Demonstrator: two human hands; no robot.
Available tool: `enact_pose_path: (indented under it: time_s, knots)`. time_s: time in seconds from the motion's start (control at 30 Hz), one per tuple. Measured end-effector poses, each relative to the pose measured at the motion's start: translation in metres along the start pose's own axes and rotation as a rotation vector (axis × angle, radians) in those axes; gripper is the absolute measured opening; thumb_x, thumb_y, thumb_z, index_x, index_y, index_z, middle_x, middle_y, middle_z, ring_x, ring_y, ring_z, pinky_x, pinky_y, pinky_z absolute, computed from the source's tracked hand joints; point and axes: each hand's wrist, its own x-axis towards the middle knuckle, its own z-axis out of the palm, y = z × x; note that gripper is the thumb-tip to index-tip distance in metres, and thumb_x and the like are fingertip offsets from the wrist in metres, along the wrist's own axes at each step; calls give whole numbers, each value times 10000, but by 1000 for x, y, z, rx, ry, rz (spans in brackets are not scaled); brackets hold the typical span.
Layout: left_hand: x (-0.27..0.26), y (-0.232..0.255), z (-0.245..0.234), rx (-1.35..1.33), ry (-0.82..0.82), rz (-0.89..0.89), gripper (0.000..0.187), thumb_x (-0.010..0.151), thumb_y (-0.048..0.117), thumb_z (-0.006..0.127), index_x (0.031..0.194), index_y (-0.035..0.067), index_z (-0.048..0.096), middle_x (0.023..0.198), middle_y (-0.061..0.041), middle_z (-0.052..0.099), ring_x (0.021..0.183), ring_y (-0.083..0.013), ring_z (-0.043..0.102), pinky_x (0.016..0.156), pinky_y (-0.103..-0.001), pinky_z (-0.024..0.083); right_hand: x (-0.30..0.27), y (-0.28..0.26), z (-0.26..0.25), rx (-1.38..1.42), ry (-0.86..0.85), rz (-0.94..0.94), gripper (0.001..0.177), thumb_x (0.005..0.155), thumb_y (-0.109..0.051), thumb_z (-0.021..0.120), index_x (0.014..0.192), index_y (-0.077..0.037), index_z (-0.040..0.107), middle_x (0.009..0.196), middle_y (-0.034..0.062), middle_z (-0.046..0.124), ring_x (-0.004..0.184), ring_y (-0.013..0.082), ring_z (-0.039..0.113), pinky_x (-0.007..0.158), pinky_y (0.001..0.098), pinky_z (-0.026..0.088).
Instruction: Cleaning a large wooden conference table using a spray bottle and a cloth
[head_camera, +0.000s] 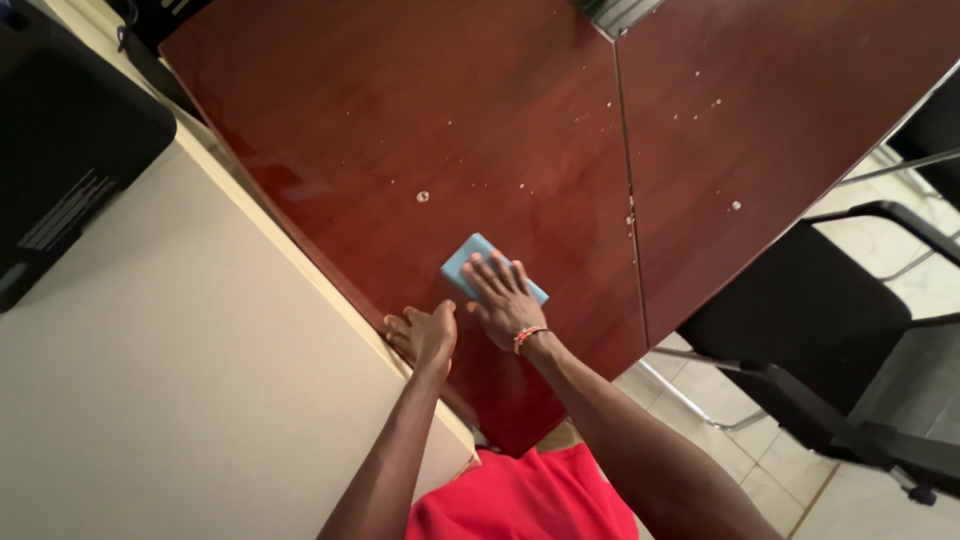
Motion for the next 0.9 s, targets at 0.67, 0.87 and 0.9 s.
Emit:
enact_pose_path:
  time_s: [0.67, 0.87, 0.9]
  knots:
    - [-44, 45, -23, -210, -122, 12, 911, 914, 385, 512, 1647, 83, 63, 1750, 18, -176, 1603, -169, -203, 1259, -457, 117, -158, 31, -28, -75, 40, 510, 771, 1024, -545, 388, 1657, -145, 204, 1749, 51, 127, 1620, 287, 44, 1289, 499, 18]
    - [-19, 22, 13, -140, -371, 552, 843, 857, 268, 567, 1629, 138, 256, 1599, -66, 482, 1467, -163, 466, 1194, -315, 332, -137, 105, -39, -122, 1, 353, 766, 1028, -552, 411, 1663, -174, 210, 1747, 28, 153, 1615, 277, 96, 1294, 501, 44]
    - [-14, 16, 25, 16, -417, 707, 710, 880, 278, 576, 1541, 85, 403, 1605, -99, 456, 1489, -191, 422, 1210, -327, 296, -132, 116, -39, -149, 11, 331, 777, 1027, -569, 406, 1667, -177, 206, 1749, 25, 152, 1618, 274, 91, 1292, 502, 55]
